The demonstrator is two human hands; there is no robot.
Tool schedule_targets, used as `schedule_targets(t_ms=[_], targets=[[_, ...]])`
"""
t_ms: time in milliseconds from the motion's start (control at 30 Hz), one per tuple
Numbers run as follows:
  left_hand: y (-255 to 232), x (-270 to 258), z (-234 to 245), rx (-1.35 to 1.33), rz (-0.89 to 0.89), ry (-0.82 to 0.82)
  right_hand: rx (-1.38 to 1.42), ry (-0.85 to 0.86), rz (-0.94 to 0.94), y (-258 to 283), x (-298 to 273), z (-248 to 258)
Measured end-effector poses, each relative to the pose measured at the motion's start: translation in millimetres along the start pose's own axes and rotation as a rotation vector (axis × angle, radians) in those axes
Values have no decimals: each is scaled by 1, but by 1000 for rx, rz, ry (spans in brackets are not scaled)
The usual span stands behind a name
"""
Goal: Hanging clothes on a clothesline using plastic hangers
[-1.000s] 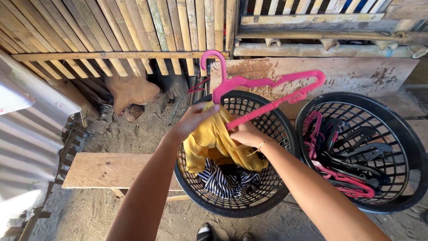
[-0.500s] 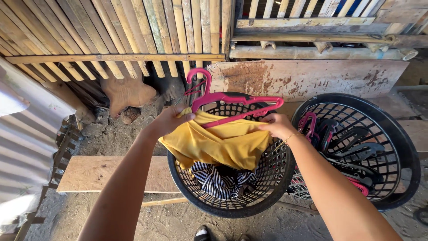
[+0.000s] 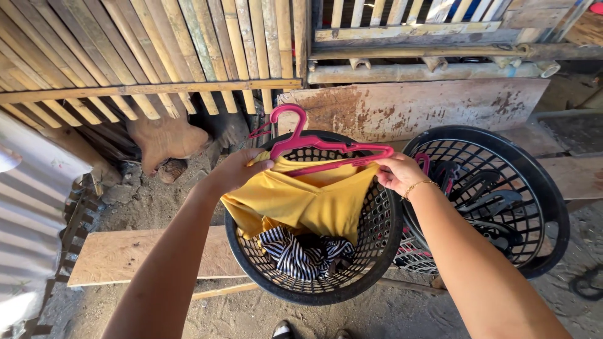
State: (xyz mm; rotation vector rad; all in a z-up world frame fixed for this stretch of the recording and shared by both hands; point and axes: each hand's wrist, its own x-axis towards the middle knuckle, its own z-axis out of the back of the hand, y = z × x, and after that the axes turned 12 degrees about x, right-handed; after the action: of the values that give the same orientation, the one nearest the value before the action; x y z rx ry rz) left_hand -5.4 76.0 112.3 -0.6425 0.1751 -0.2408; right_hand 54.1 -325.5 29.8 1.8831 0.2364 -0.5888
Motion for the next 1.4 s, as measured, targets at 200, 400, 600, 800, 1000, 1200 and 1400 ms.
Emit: schedule_targets(t_ms=[200, 400, 600, 800, 1000, 1200, 1400], targets=[[-23, -1, 12, 170, 18, 17, 57, -64, 83, -5, 34, 28], [-36, 0, 16, 401, -42, 64, 57, -157, 182, 5, 11, 26], [-42, -1, 4, 485, -110, 65, -130, -225, 392, 3, 18, 31], [-32, 4, -4, 490, -70, 18, -606, -113, 685, 9, -14, -19], [-4, 13, -12, 470, -69, -22, -436, 171, 730, 12, -66, -74], [16, 15, -10, 346, -55, -99, -808, 138, 840, 18, -45, -63], [27, 14, 0, 426, -58, -190, -938, 332, 599, 30, -113, -67]])
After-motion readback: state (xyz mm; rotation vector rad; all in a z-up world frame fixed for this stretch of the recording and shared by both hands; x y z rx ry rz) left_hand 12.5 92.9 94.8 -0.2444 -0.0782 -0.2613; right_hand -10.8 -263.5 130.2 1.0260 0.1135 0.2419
